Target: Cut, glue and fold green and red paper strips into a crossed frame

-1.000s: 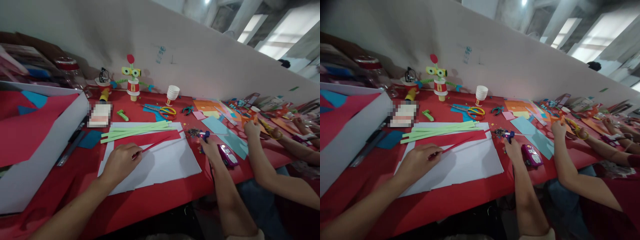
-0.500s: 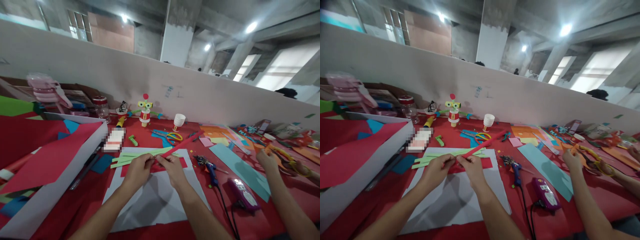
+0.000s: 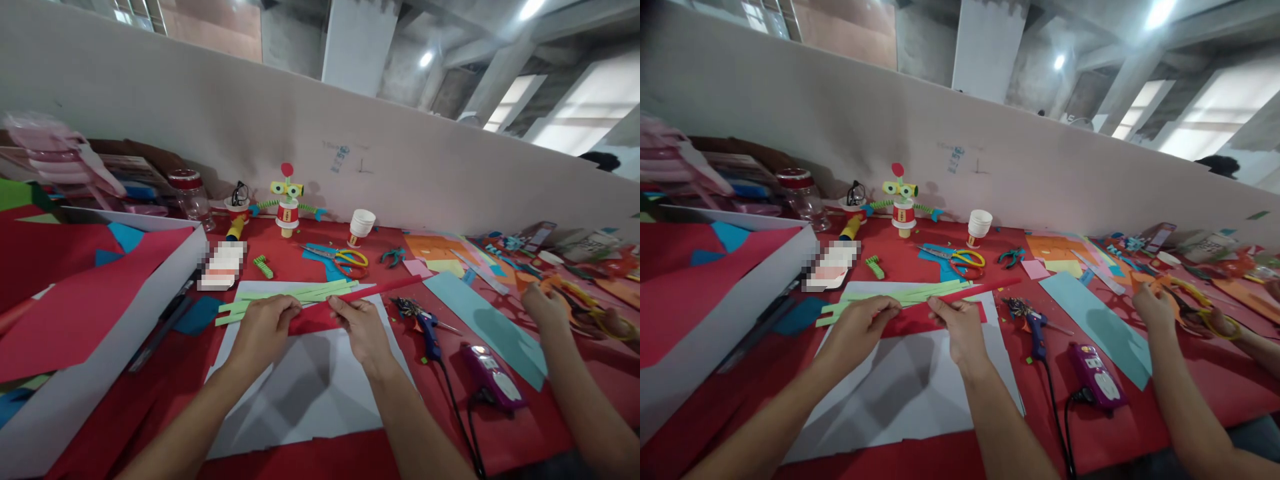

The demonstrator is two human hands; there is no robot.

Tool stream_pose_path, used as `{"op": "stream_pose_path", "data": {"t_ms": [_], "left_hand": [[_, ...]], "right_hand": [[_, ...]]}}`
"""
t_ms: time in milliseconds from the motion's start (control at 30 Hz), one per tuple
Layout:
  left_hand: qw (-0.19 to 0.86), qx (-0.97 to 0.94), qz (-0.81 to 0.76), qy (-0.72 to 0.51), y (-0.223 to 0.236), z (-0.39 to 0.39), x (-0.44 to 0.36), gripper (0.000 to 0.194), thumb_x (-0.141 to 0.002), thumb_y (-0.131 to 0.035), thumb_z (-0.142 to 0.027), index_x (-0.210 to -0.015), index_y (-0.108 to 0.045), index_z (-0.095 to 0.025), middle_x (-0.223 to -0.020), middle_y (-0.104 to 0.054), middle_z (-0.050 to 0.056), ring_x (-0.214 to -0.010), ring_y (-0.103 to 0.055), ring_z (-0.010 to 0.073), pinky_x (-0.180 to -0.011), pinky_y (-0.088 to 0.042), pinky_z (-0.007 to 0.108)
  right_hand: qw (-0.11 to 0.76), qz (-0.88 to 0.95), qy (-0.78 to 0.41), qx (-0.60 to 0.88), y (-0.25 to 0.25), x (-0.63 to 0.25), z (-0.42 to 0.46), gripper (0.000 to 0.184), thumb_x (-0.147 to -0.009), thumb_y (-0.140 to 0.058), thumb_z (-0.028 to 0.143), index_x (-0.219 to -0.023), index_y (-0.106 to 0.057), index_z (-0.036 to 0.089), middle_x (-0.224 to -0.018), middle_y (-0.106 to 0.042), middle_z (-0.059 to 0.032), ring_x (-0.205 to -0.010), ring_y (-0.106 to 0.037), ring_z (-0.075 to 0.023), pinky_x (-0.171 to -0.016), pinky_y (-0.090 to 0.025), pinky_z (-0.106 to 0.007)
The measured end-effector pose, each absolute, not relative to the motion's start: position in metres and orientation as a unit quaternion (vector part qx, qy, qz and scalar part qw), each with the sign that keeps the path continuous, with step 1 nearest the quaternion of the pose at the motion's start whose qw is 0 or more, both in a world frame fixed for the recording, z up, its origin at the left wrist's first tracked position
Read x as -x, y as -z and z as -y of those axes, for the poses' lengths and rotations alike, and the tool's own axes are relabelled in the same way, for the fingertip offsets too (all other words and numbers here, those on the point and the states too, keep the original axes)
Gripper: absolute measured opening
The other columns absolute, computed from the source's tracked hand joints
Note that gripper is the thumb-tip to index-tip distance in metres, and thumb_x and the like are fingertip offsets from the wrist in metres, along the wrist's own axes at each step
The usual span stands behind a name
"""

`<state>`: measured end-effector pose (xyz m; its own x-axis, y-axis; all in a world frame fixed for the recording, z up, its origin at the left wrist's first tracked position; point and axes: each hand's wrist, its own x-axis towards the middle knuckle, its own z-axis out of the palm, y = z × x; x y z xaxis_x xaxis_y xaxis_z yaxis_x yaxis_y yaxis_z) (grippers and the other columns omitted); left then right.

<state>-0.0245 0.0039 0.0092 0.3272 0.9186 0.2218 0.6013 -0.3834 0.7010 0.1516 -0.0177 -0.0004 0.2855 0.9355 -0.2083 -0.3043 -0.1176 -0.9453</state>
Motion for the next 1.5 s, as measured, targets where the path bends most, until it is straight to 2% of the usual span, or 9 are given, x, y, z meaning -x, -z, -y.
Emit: {"op": "stream_pose_path", "data": {"t_ms": [267, 500, 633, 767, 867, 1067, 1267, 1400, 1500], "left_hand": [[0.126, -0.781, -0.521, -0.320, -0.002, -0.014, 0.042, 0.026, -0.087, -0.038, -0.021, -0.080, -0.063, -0.022, -0.086, -0.073, 0.003, -0.082, -0.064, 0.0197, -0.080, -0.042, 0.035], [0.073, -0.725, -0.578, -0.367, -0.004, -0.024, 0.058, 0.021, -0.084, -0.042, -0.020, -0.080, -0.063, -0.022, -0.084, -0.072, 0.003, -0.082, -0.065, 0.0219, -0.077, -0.044, 0.035], [0.174, -0.698, -0.549, -0.427, -0.001, -0.018, 0.047, 0.016, -0.084, -0.046, -0.022, -0.081, -0.062, -0.021, -0.081, -0.070, 0.001, -0.073, -0.063, 0.0172, -0.062, -0.046, 0.026], [0.220, -0.772, -0.449, -0.394, 0.003, -0.002, 0.025, 0.020, -0.082, -0.044, -0.012, -0.076, -0.061, -0.020, -0.076, -0.069, 0.000, -0.072, -0.062, 0.0153, -0.067, -0.046, 0.027], [0.161, -0.809, -0.438, -0.356, 0.005, 0.001, 0.022, 0.023, -0.082, -0.043, -0.009, -0.077, -0.062, -0.020, -0.076, -0.070, 0.001, -0.074, -0.062, 0.0170, -0.078, -0.044, 0.034], [0.073, -0.808, -0.487, -0.324, 0.000, -0.016, 0.047, 0.025, -0.085, -0.041, -0.014, -0.080, -0.064, -0.022, -0.082, -0.072, 0.001, -0.083, -0.064, 0.0200, -0.083, -0.040, 0.038], [-0.001, -0.742, -0.556, -0.374, -0.002, -0.024, 0.063, 0.021, -0.086, -0.044, -0.020, -0.081, -0.064, -0.021, -0.081, -0.072, 0.004, -0.083, -0.064, 0.0231, -0.082, -0.041, 0.040], [0.116, -0.708, -0.540, -0.439, 0.000, -0.017, 0.052, 0.017, -0.084, -0.048, -0.017, -0.080, -0.064, -0.021, -0.080, -0.070, 0.002, -0.076, -0.063, 0.0182, -0.068, -0.046, 0.029], [0.187, -0.747, -0.471, -0.430, 0.003, -0.005, 0.033, 0.019, -0.084, -0.047, -0.013, -0.079, -0.064, -0.021, -0.078, -0.069, 0.001, -0.076, -0.062, 0.0165, -0.068, -0.047, 0.027]], "right_hand": [[0.751, 0.165, -0.444, 0.460, -0.020, -0.188, 0.012, 0.032, -0.039, -0.089, 0.022, -0.059, -0.065, 0.015, -0.053, -0.061, 0.0065, -0.049, -0.053, -0.0042, -0.046, -0.043, -0.014], [0.868, 0.131, -0.275, 0.391, -0.028, -0.217, 0.018, 0.029, -0.054, -0.084, 0.023, -0.069, -0.059, 0.017, -0.059, -0.058, 0.0108, -0.046, -0.045, 0.0003, -0.042, -0.037, -0.010], [0.743, 0.236, -0.414, 0.470, -0.012, -0.169, 0.025, 0.029, -0.065, -0.077, 0.039, -0.066, -0.058, 0.017, -0.055, -0.056, 0.0071, -0.044, -0.045, -0.0038, -0.040, -0.033, -0.016], [0.600, 0.362, -0.525, 0.483, 0.005, -0.123, 0.029, 0.023, -0.065, -0.077, 0.035, -0.075, -0.067, 0.016, -0.055, -0.058, 0.0049, -0.050, -0.048, -0.0072, -0.046, -0.037, -0.019], [0.619, 0.330, -0.492, 0.515, 0.006, -0.129, 0.026, 0.023, -0.064, -0.077, 0.035, -0.071, -0.072, 0.014, -0.055, -0.060, 0.0025, -0.052, -0.049, -0.0077, -0.049, -0.038, -0.020], [0.751, 0.161, -0.422, 0.482, -0.014, -0.186, 0.013, 0.033, -0.041, -0.088, 0.026, -0.066, -0.069, 0.014, -0.060, -0.064, 0.0034, -0.049, -0.050, -0.0038, -0.043, -0.038, -0.015], [0.858, 0.122, -0.304, 0.396, -0.025, -0.209, 0.016, 0.034, -0.047, -0.088, 0.025, -0.068, -0.063, 0.017, -0.060, -0.060, 0.0086, -0.048, -0.046, -0.0002, -0.043, -0.037, -0.010], [0.764, 0.168, -0.408, 0.471, -0.016, -0.181, 0.023, 0.033, -0.061, -0.079, 0.043, -0.064, -0.060, 0.016, -0.055, -0.057, 0.0050, -0.046, -0.047, -0.0048, -0.039, -0.033, -0.015], [0.624, 0.324, -0.516, 0.490, -0.004, -0.148, 0.030, 0.030, -0.061, -0.080, 0.038, -0.074, -0.065, 0.016, -0.058, -0.059, 0.0035, -0.049, -0.046, -0.0067, -0.043, -0.034, -0.019]]}}
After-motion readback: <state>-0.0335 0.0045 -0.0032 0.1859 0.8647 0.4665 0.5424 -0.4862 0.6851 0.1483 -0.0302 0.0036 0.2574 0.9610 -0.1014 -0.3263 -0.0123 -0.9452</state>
